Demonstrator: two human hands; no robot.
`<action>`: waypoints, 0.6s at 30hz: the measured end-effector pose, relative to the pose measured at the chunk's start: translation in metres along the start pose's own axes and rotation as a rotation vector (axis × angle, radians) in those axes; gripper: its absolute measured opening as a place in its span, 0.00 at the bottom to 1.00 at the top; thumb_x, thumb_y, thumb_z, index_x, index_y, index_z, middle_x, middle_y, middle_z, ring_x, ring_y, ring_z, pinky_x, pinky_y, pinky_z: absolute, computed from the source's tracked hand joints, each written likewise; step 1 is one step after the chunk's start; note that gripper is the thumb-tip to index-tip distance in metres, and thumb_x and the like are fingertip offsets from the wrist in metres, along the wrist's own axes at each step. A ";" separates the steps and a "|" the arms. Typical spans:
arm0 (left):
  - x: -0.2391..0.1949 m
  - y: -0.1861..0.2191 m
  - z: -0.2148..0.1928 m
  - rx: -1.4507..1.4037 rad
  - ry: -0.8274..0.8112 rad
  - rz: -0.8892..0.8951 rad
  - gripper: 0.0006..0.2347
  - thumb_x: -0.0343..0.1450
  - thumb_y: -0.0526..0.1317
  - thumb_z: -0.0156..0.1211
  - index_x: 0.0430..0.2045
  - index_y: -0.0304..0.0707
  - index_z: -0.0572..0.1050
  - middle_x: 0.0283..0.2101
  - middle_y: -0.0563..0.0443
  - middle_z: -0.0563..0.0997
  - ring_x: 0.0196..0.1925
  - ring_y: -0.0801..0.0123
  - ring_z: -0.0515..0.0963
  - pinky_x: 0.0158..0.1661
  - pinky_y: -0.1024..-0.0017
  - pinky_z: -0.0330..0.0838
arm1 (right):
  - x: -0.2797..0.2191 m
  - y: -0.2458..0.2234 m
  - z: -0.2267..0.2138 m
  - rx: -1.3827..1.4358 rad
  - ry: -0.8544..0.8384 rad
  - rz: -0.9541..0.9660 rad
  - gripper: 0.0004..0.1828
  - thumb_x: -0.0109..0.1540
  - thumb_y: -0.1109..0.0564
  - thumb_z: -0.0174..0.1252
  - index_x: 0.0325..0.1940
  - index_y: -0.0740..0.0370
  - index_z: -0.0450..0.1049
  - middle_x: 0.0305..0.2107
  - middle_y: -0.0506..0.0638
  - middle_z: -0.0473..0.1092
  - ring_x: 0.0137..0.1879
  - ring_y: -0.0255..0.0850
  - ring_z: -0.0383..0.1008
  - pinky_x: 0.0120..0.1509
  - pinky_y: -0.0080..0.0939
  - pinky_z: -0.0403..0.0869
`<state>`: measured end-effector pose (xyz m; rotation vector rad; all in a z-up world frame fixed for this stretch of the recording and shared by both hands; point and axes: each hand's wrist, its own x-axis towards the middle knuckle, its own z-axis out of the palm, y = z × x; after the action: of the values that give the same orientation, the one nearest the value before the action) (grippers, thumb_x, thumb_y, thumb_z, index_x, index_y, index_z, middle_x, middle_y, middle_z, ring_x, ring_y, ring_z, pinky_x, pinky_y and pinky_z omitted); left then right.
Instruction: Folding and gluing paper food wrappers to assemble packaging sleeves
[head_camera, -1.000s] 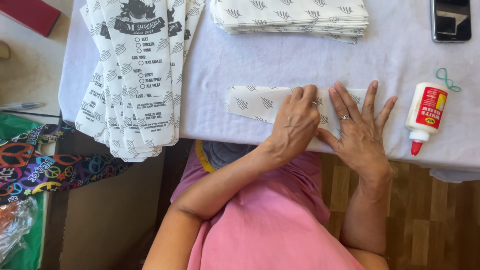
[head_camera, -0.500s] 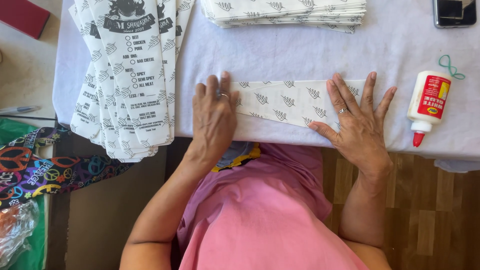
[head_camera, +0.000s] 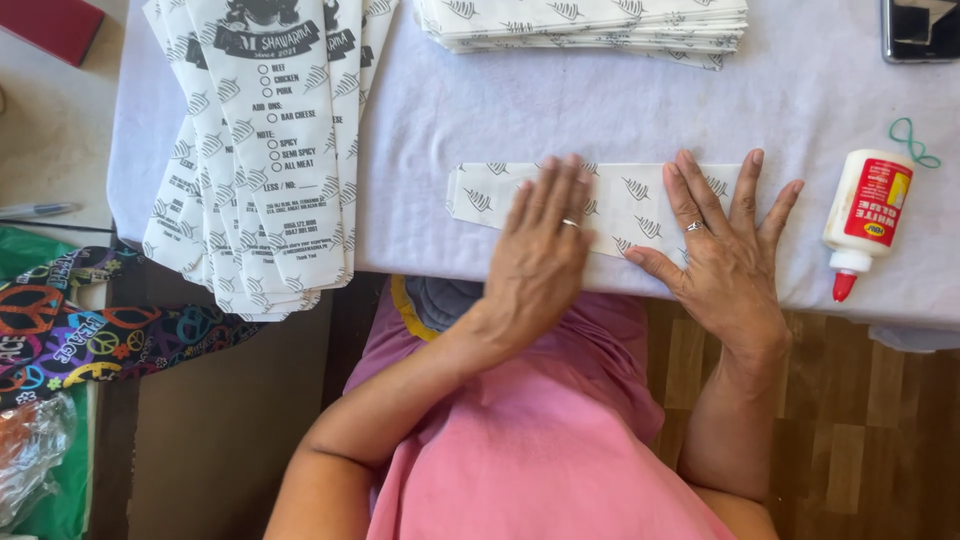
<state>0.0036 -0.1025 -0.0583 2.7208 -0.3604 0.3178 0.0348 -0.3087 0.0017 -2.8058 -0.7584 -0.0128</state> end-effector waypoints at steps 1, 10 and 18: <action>-0.003 -0.006 -0.006 -0.001 -0.001 0.001 0.23 0.81 0.43 0.42 0.72 0.30 0.58 0.77 0.38 0.53 0.80 0.48 0.53 0.77 0.53 0.50 | -0.001 0.001 0.001 0.000 -0.001 0.002 0.49 0.66 0.28 0.45 0.83 0.60 0.49 0.79 0.49 0.48 0.81 0.69 0.24 0.72 0.88 0.26; -0.015 -0.044 -0.044 0.062 -0.070 -0.063 0.27 0.82 0.49 0.37 0.75 0.32 0.50 0.79 0.37 0.48 0.82 0.52 0.45 0.77 0.55 0.39 | -0.002 0.004 0.003 -0.011 -0.016 0.055 0.50 0.65 0.26 0.44 0.83 0.53 0.46 0.79 0.45 0.45 0.81 0.69 0.24 0.74 0.83 0.22; -0.015 -0.041 -0.050 0.053 -0.029 -0.053 0.27 0.78 0.50 0.45 0.74 0.46 0.56 0.77 0.31 0.51 0.80 0.42 0.51 0.74 0.48 0.47 | 0.022 -0.073 0.013 0.058 0.026 -0.161 0.56 0.62 0.16 0.28 0.84 0.52 0.35 0.81 0.43 0.37 0.84 0.66 0.24 0.78 0.86 0.25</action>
<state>-0.0074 -0.0427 -0.0313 2.7840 -0.2917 0.2770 0.0163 -0.2337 0.0067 -2.6781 -0.9605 -0.0545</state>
